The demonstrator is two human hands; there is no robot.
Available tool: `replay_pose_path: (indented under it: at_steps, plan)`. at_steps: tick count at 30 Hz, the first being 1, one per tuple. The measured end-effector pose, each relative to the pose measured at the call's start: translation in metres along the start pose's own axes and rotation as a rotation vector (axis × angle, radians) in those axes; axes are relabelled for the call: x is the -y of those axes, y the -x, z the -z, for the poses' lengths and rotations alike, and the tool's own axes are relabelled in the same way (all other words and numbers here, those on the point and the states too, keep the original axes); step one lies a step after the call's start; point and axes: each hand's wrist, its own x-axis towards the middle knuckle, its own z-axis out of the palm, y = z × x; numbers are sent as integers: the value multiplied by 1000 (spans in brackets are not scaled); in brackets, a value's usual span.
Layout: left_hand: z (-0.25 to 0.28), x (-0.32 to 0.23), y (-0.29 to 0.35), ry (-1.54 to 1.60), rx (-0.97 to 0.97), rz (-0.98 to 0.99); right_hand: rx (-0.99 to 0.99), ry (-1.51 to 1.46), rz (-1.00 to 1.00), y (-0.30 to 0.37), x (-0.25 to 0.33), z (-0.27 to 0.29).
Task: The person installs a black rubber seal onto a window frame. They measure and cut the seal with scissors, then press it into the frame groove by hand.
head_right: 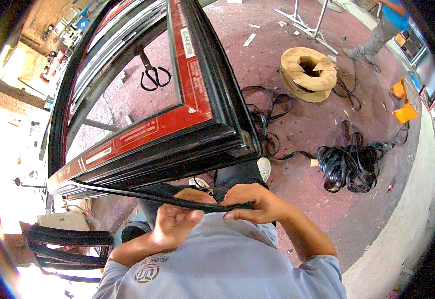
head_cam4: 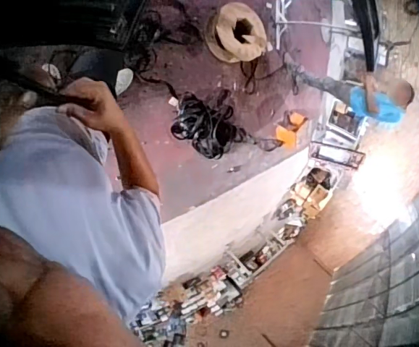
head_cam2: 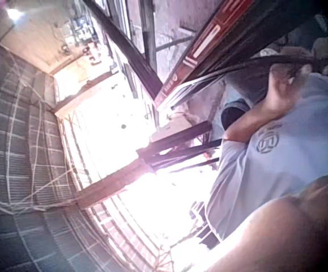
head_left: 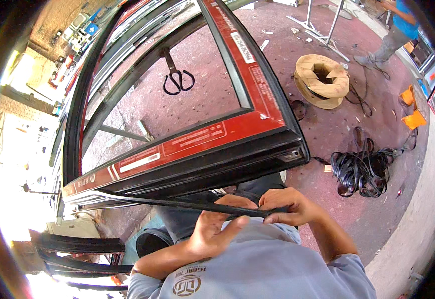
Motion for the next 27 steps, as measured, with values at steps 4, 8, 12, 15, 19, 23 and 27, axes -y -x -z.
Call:
replay_pose_path:
  at_steps: [4,8,12,15,19,23,27]
  plan:
    - [-12,29,-17,-179,5,-136,53,-43,-68,5,-8,13]
    - [-10,30,-29,-404,-97,-285,61,-275,33,-6,-40,29]
    - [-4,33,-22,-392,-84,-104,-396,-187,-70,-24,-129,42]
    - [3,55,-20,-265,-122,-151,-398,-862,-164,-84,-137,46]
    - [11,54,-13,-298,-131,-70,-304,19,-52,-222,-134,22]
    - [19,65,-18,-346,-47,-67,-494,312,-80,-313,-170,24]
    - [23,109,-17,-778,-88,-484,-773,414,-32,-382,-206,33]
